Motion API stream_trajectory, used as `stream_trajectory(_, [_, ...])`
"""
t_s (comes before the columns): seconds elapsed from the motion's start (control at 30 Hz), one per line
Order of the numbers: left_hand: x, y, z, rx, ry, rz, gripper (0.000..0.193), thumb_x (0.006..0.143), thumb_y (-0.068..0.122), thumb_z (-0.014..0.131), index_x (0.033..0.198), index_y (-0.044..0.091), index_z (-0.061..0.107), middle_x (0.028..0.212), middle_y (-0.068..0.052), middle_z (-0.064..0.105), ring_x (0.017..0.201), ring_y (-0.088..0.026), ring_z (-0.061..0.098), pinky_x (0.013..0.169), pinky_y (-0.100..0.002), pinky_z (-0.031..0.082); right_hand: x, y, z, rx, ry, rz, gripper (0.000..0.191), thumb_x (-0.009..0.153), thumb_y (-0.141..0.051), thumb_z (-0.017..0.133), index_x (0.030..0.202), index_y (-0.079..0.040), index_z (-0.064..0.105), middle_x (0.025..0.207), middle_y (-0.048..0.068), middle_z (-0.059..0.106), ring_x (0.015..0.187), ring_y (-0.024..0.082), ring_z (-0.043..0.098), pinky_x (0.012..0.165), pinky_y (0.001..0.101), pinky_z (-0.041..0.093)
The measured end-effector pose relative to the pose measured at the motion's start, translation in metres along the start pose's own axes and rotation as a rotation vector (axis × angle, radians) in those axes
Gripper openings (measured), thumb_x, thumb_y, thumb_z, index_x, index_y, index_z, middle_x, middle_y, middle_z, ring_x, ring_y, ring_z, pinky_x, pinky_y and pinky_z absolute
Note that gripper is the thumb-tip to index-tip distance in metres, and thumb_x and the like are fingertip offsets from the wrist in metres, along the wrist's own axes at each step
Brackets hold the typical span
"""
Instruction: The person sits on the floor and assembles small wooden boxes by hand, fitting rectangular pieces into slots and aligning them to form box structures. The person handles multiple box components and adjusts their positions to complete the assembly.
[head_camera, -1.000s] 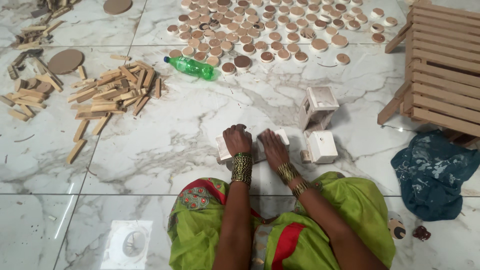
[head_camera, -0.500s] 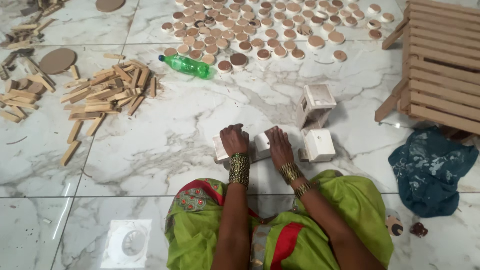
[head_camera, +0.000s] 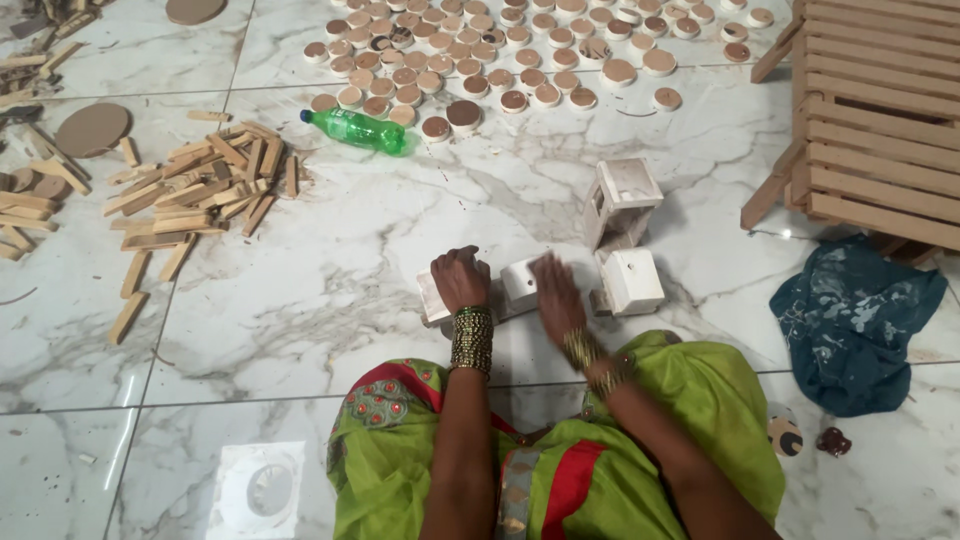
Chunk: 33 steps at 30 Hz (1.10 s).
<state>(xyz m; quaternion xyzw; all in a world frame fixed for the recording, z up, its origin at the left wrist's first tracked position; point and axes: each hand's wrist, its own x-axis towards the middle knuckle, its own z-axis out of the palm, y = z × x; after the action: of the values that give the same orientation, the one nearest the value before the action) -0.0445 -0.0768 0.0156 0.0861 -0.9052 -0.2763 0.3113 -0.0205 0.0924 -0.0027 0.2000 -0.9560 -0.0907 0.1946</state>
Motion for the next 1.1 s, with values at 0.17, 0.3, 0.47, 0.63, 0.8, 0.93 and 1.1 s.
stream_trajectory(0.17, [-0.006,-0.001,0.001,-0.002,-0.012,0.002,0.023,0.071,0.009,0.073,0.093,0.009,0.078,0.088,-0.010,0.073,0.090,-0.029,0.064,0.095,-0.042,0.044,-0.006,-0.005,0.003,0.238,-0.033,-0.093,0.068,0.089,0.002,0.050,0.154,0.008,0.030,0.160,0.029,0.031,0.151,0.039,0.031,0.126,0.0495,0.019])
stream_trajectory(0.3, [-0.006,-0.004,0.000,-0.013,-0.009,0.020,0.023,0.071,0.009,0.074,0.093,0.009,0.078,0.089,-0.011,0.073,0.090,-0.029,0.064,0.094,-0.043,0.044,-0.002,-0.006,0.004,0.194,-0.055,-0.054,0.068,0.089,0.004,0.049,0.155,0.002,0.033,0.163,0.025,0.032,0.153,0.035,0.031,0.128,0.0451,0.020])
stream_trajectory(0.47, [-0.003,0.000,0.004,0.008,0.004,-0.028,0.023,0.070,0.009,0.073,0.092,0.009,0.077,0.087,-0.010,0.073,0.089,-0.029,0.064,0.094,-0.042,0.044,-0.004,-0.010,0.003,0.246,-0.015,-0.052,0.064,0.093,-0.002,0.050,0.154,0.008,0.032,0.160,0.028,0.036,0.151,0.038,0.033,0.126,0.0472,0.022])
stream_trajectory(0.63, [-0.007,-0.001,0.004,0.007,-0.004,-0.018,0.021,0.072,0.009,0.072,0.093,0.008,0.077,0.089,-0.011,0.073,0.088,-0.028,0.064,0.093,-0.042,0.045,-0.005,-0.016,0.000,0.054,-0.063,-0.162,0.067,0.090,-0.008,0.052,0.153,0.008,0.033,0.160,0.026,0.037,0.151,0.034,0.036,0.127,0.0446,0.022])
stream_trajectory(0.8, [-0.006,-0.001,0.000,0.007,0.016,-0.002,0.019,0.073,0.009,0.072,0.091,0.008,0.077,0.088,-0.011,0.073,0.088,-0.029,0.064,0.094,-0.042,0.044,0.001,-0.023,-0.001,0.214,-0.058,-0.098,0.065,0.093,-0.013,0.052,0.151,0.011,0.034,0.160,0.027,0.033,0.151,0.038,0.031,0.126,0.0480,0.020])
stream_trajectory(0.93, [-0.004,0.002,0.002,0.026,0.030,-0.030,0.020,0.072,0.010,0.072,0.092,0.008,0.077,0.088,-0.011,0.073,0.090,-0.029,0.064,0.093,-0.042,0.044,0.006,-0.030,-0.003,0.094,-0.063,-0.103,0.062,0.095,-0.012,0.050,0.151,0.010,0.036,0.160,0.029,0.032,0.151,0.039,0.029,0.127,0.0488,0.019])
stream_trajectory(1.1, [-0.005,0.001,0.003,0.049,0.009,-0.058,0.018,0.074,0.011,0.072,0.092,0.010,0.077,0.089,-0.011,0.073,0.091,-0.029,0.064,0.094,-0.042,0.043,0.008,-0.037,-0.007,-0.057,-0.002,-0.250,0.061,0.092,-0.015,0.049,0.145,0.013,0.040,0.159,0.028,0.036,0.151,0.039,0.031,0.126,0.0497,0.018])
